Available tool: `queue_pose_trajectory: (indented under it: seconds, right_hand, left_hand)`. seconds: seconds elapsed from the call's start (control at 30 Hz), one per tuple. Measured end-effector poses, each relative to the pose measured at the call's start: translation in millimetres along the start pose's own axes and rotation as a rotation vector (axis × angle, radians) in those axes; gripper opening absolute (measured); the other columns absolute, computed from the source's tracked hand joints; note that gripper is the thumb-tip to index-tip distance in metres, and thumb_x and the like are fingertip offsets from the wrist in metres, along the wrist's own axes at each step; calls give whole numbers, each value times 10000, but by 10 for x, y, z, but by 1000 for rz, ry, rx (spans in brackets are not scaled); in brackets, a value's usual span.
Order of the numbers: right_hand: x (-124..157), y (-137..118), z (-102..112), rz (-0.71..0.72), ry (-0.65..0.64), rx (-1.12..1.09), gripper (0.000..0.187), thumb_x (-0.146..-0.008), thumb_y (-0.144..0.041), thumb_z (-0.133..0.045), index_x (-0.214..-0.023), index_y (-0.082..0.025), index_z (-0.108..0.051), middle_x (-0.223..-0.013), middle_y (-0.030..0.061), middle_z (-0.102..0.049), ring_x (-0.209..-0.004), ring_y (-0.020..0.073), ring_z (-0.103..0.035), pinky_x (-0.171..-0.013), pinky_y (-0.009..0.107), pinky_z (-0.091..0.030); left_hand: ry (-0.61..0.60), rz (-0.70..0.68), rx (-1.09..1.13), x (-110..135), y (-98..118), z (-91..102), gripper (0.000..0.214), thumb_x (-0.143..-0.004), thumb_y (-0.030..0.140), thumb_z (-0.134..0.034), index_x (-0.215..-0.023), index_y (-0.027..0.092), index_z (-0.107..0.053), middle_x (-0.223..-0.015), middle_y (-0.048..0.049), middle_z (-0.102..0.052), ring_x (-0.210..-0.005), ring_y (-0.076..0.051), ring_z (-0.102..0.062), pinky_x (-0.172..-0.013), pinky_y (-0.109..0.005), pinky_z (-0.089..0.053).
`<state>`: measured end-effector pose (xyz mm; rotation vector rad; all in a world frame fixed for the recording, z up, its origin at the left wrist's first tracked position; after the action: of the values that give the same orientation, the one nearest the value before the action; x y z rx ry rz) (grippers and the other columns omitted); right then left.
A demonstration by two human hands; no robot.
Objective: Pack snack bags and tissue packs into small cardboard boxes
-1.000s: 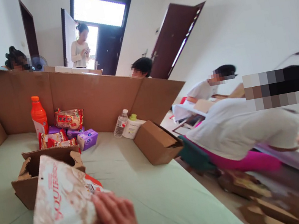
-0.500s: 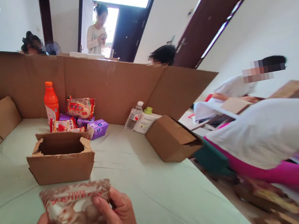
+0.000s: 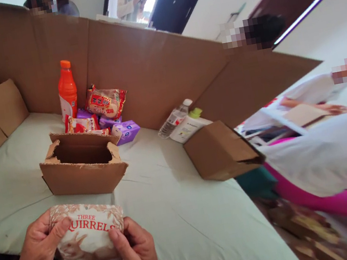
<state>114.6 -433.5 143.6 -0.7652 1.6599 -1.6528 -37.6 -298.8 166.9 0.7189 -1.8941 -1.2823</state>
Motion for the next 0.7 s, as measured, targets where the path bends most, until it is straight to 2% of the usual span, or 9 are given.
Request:
queue_pose_trajectory:
  seconds: [0.07,0.13,0.2,0.27,0.33,0.43,0.57,0.63,0.7]
  right_hand:
    - [55,52,-46,-21,3,-87,233,-922,-417,-675,-1005,-200,-680,-778,26,-708,-646,146,-623,-601,240,-535]
    - [119,127,-74,-63,32,-164,463,-954,-396,-642,-1378,-250,-526,-890,42,-755,-657,154,-671,-630,275,-580]
    - [180,183,-35,-54,82,-127,643,-989,-370,-598,-1559,-293,-310,-959,50,-775,-685,157,-707,-654,290,-606]
    - [221,175,46,51,55,42,588,-988,-372,-603,-1536,-328,-396,-1052,60,-781,-842,186,-750,-758,316,-627]
    - [244,122,108,194,-78,264,526,-910,-453,-701,-1411,-338,-586,-1188,72,-758,-1050,243,-735,-890,345,-615]
    - [246,60,130,286,-295,516,607,-813,-481,-794,-1378,-326,-635,-1300,80,-709,-1158,279,-698,-960,340,-595]
    - [179,0,69,295,-333,523,406,-915,-273,-690,-1319,-308,-681,-1191,65,-760,-1061,224,-739,-944,321,-600]
    - [133,2,32,270,-321,436,324,-917,-232,-673,-1224,-311,-736,-1115,52,-784,-990,206,-755,-879,300,-618]
    - [88,36,5,205,-337,347,255,-914,-227,-677,-1128,-323,-776,-1018,30,-804,-907,195,-761,-804,282,-622]
  left_hand:
    - [3,14,40,11,-15,2,755,-742,629,-787,-1295,151,-599,-755,-32,-745,-661,-186,-680,-628,-276,-579]
    - [-1,28,49,7,-30,6,898,-789,618,-752,-1498,193,-402,-690,11,-715,-589,-158,-648,-583,-250,-553]
    - [-28,61,66,-13,-63,7,943,-813,603,-731,-1560,225,-297,-689,25,-711,-564,-149,-630,-581,-254,-546]
    - [-59,108,81,-40,-116,12,839,-809,583,-731,-1498,216,-422,-770,-5,-740,-636,-163,-658,-647,-278,-562]
    - [-81,135,28,-70,-174,26,607,-786,547,-750,-1252,170,-655,-836,-40,-751,-719,-168,-663,-693,-261,-548]
    - [-125,174,-99,-100,-263,55,403,-785,519,-731,-940,148,-737,-822,-39,-728,-715,-144,-616,-654,-219,-499]
    - [-316,212,-308,-42,-345,89,420,-876,535,-595,-1050,175,-724,-820,-29,-702,-692,-155,-604,-632,-245,-492]
    - [-400,68,-579,33,-329,122,366,-871,465,-627,-1110,209,-729,-953,-54,-705,-820,-203,-643,-732,-306,-532]
    - [-372,-199,-884,121,-271,162,298,-818,336,-707,-1099,245,-745,-1252,-107,-640,-1093,-296,-616,-914,-428,-523]
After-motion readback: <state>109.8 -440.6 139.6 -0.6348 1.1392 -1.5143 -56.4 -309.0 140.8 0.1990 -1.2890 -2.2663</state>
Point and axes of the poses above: each hand's wrist, its own x-axis away from the middle knuckle, its own z-axis out of the back of the hand, y = z × x, the point moved 4 cm from there along -x, towards the middle knuckle
